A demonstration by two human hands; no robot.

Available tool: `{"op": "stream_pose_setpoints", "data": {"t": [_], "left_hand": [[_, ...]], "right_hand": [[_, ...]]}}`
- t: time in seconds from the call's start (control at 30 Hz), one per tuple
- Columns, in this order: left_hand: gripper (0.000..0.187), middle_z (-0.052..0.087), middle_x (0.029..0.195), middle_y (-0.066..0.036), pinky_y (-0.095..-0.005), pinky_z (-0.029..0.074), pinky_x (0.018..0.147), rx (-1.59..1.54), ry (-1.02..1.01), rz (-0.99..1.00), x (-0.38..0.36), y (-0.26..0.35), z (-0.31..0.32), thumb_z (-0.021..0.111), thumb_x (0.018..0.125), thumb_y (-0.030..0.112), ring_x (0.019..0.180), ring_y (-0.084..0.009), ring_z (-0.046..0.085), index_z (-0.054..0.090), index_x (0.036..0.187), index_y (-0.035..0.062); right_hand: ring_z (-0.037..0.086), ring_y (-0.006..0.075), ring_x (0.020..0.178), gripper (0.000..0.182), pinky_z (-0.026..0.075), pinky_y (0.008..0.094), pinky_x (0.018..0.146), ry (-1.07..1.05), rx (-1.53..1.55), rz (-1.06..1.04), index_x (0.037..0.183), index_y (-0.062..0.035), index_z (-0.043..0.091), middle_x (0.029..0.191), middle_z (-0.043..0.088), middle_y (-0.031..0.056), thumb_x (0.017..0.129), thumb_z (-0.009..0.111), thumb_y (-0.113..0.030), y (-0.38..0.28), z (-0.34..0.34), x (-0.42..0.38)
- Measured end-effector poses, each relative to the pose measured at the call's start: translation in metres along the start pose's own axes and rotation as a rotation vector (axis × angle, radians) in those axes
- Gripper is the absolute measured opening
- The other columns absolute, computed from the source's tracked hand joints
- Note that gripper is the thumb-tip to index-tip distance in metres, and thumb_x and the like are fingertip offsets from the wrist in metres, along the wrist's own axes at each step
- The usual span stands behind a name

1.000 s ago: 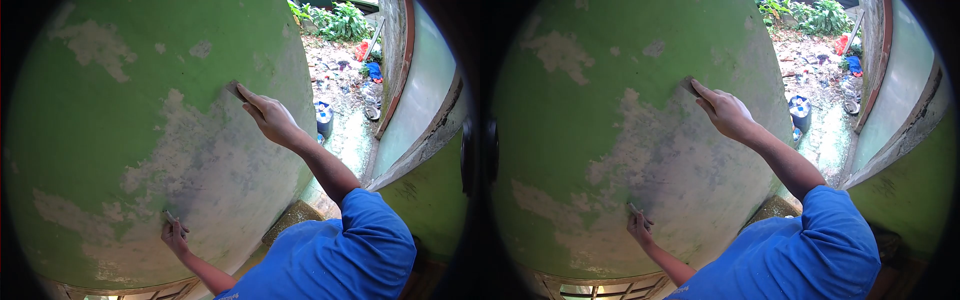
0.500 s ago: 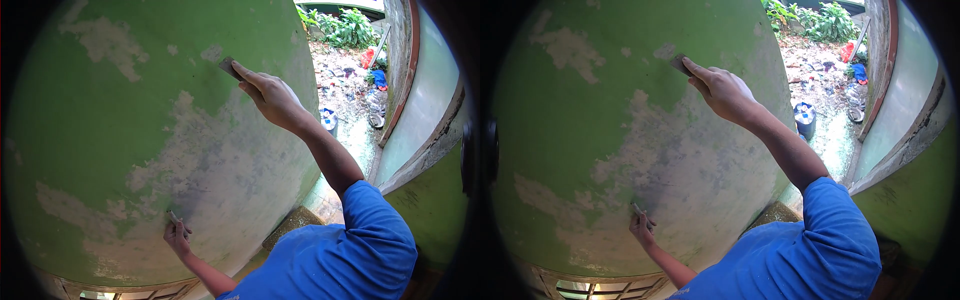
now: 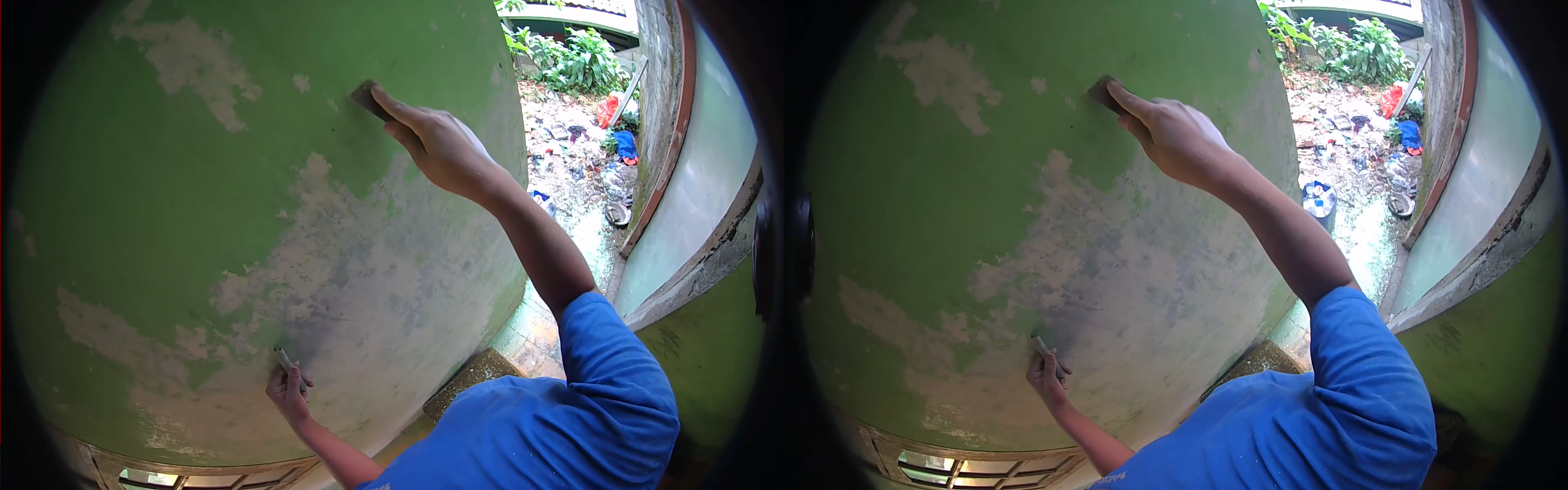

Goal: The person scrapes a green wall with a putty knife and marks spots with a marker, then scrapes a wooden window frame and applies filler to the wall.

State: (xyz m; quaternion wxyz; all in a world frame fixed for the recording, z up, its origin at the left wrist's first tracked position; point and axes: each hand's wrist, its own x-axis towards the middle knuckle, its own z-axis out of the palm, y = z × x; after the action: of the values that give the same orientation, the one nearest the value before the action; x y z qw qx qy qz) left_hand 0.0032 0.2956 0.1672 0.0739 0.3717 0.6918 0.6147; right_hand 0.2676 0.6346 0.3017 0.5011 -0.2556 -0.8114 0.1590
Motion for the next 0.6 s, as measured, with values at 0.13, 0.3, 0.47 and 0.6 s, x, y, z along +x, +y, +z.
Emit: {"op": "stream_pose_setpoints", "data": {"t": [0.13, 0.3, 0.47, 0.6], "left_hand": [[0.022, 0.054, 0.054, -0.005, -0.0186, 0.025, 0.036, -0.025, -0.003, 0.005, 0.000, 0.001, 0.001, 0.062, 0.087, 0.020, 0.038, -0.0042, 0.037, 0.062, 0.087, -0.0019], [0.022, 0.054, 0.054, -0.005, -0.0191, 0.026, 0.037, -0.019, -0.004, 0.018, 0.001, -0.002, 0.000, 0.062, 0.087, 0.019, 0.038, -0.0039, 0.035, 0.062, 0.087, -0.0023], [0.021, 0.053, 0.053, -0.004, -0.0191, 0.024, 0.037, -0.046, 0.005, 0.027, 0.002, -0.006, -0.001, 0.062, 0.086, 0.019, 0.038, -0.0033, 0.033, 0.062, 0.087, -0.0027], [0.022, 0.053, 0.053, -0.004, -0.0188, 0.024, 0.037, -0.024, 0.011, 0.016, 0.003, -0.005, -0.003, 0.062, 0.086, 0.019, 0.038, -0.0033, 0.033, 0.062, 0.087, -0.0025]], "right_hand": [[0.059, 0.0361, 0.074, 0.041, 0.044, 0.0461, 0.065, 0.165, -0.014, -0.124, 0.135, -0.0142, 0.042, 0.082, 0.060, 0.0190, 0.096, 0.043, -0.027, 0.013, 0.011, -0.003], [0.062, 0.0354, 0.086, 0.042, 0.046, 0.0419, 0.075, 0.056, -0.019, -0.008, 0.136, -0.0122, 0.040, 0.095, 0.062, 0.0225, 0.096, 0.046, -0.022, 0.000, 0.001, -0.014], [0.061, 0.0366, 0.085, 0.041, 0.045, 0.0418, 0.072, 0.005, 0.017, 0.056, 0.135, -0.0102, 0.042, 0.095, 0.061, 0.0240, 0.096, 0.046, -0.021, -0.009, -0.012, 0.002], [0.059, 0.0384, 0.076, 0.041, 0.044, 0.0429, 0.068, 0.114, 0.040, -0.053, 0.135, -0.0095, 0.042, 0.086, 0.060, 0.0250, 0.096, 0.045, -0.021, 0.000, -0.007, -0.018]]}}
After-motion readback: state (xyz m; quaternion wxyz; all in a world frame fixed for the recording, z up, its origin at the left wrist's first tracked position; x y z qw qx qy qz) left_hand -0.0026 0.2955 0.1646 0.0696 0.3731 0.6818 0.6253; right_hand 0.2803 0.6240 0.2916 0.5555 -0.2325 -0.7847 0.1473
